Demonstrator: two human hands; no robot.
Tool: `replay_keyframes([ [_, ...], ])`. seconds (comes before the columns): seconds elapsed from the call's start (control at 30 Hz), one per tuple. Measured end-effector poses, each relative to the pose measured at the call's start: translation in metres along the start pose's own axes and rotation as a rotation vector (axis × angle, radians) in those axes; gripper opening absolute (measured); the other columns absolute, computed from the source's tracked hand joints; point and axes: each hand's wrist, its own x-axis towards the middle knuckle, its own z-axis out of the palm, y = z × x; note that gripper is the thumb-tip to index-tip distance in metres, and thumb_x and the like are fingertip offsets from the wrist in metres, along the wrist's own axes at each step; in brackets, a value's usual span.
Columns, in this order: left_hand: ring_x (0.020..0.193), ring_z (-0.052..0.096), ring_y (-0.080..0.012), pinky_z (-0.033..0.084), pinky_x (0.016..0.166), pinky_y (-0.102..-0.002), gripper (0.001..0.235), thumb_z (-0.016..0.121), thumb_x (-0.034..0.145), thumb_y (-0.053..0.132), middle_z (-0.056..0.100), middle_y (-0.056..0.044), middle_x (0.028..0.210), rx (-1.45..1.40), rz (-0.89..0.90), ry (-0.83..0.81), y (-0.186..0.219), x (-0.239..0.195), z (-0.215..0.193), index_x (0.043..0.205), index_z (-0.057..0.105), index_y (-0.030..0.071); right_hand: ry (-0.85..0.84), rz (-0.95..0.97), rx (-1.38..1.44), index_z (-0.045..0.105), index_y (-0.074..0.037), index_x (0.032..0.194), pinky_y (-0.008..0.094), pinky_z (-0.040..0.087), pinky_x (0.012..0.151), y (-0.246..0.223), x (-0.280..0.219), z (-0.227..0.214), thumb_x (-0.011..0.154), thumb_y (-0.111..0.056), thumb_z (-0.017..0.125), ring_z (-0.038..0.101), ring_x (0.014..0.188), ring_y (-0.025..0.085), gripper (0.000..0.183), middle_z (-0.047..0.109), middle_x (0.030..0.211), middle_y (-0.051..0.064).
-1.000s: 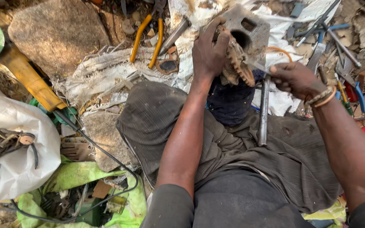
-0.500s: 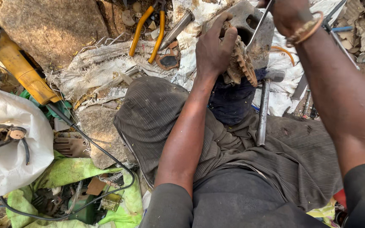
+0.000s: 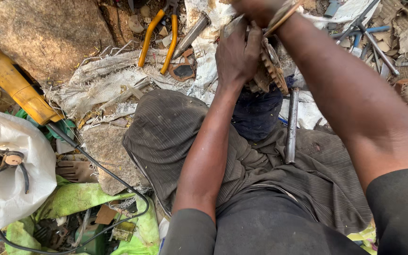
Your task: The person sits on the ground and uses a wrench and hammer to work on a rusty metal gear resting on a stone block. They repeatedly strike the wrench with the hammer to loosen or adjust parts of the gear, occasionally rotating the gear to access different sections.
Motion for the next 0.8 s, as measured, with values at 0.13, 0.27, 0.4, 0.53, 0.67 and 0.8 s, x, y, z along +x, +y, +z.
replay_keyframes([
  [0.13, 0.067, 0.056, -0.0226, 0.045, 0.059, -0.045, 0.075, 0.015, 0.109, 0.070, 0.056, -0.010, 0.083, 0.055, 0.090, 0.092, 0.004, -0.011, -0.004, 0.120, 0.058, 0.010, 0.002, -0.214, 0.072, 0.058, -0.003, 0.084, 0.027, 0.044, 0.045, -0.034, -0.010, -0.021, 0.118, -0.017, 0.051, 0.055, 0.051, 0.012, 0.037, 0.052, 0.059, 0.005],
  [0.27, 0.071, 0.059, -0.0185, 0.040, 0.116, -0.062, 0.072, 0.010, 0.108, 0.070, 0.053, -0.004, 0.074, 0.007, 0.165, 0.060, -0.005, -0.007, 0.000, 0.105, 0.055, 0.015, 0.105, -0.081, 0.835, 0.053, -0.003, 0.092, 0.026, 0.034, 0.044, -0.079, -0.035, -0.054, 0.123, -0.019, 0.044, 0.040, 0.046, 0.013, 0.036, 0.044, 0.060, 0.001],
  [0.4, 0.061, 0.060, -0.0194, 0.048, 0.048, -0.040, 0.076, 0.021, 0.100, 0.073, 0.061, -0.006, 0.078, 0.035, 0.023, 0.018, -0.014, 0.003, 0.006, 0.125, 0.058, 0.010, 0.335, -0.281, 0.284, 0.054, -0.004, 0.121, 0.029, 0.050, 0.060, -0.119, -0.094, -0.060, 0.122, -0.021, 0.040, 0.061, 0.069, 0.019, 0.022, 0.058, 0.081, 0.008],
  [0.53, 0.057, 0.065, -0.0164, 0.049, 0.045, -0.037, 0.080, 0.022, 0.095, 0.071, 0.067, -0.004, 0.071, -0.080, -0.104, -0.011, -0.012, -0.006, -0.003, 0.139, 0.058, 0.014, 0.587, -0.482, 0.169, 0.051, 0.002, 0.129, 0.040, 0.064, 0.079, -0.130, -0.194, -0.024, 0.123, -0.017, 0.037, 0.074, 0.096, 0.029, 0.024, 0.071, 0.103, 0.022],
  [0.67, 0.067, 0.069, -0.0185, 0.051, 0.062, -0.041, 0.074, 0.027, 0.101, 0.067, 0.064, -0.006, 0.074, -0.085, -0.027, 0.025, -0.007, -0.002, -0.007, 0.139, 0.062, 0.014, 0.885, 0.103, 0.343, 0.055, -0.001, 0.131, 0.033, 0.055, 0.063, -0.096, -0.253, 0.008, 0.120, -0.020, 0.034, 0.067, 0.078, 0.023, 0.030, 0.071, 0.099, 0.016],
  [0.8, 0.087, 0.069, -0.0249, 0.058, 0.075, -0.040, 0.070, 0.025, 0.106, 0.064, 0.069, -0.008, 0.098, -0.042, 0.076, 0.047, -0.015, 0.002, -0.004, 0.137, 0.061, 0.013, 0.951, 0.380, 0.510, 0.059, -0.001, 0.120, 0.025, 0.041, 0.042, -0.066, -0.255, 0.004, 0.119, -0.019, 0.038, 0.052, 0.048, 0.013, 0.027, 0.062, 0.079, 0.008],
])
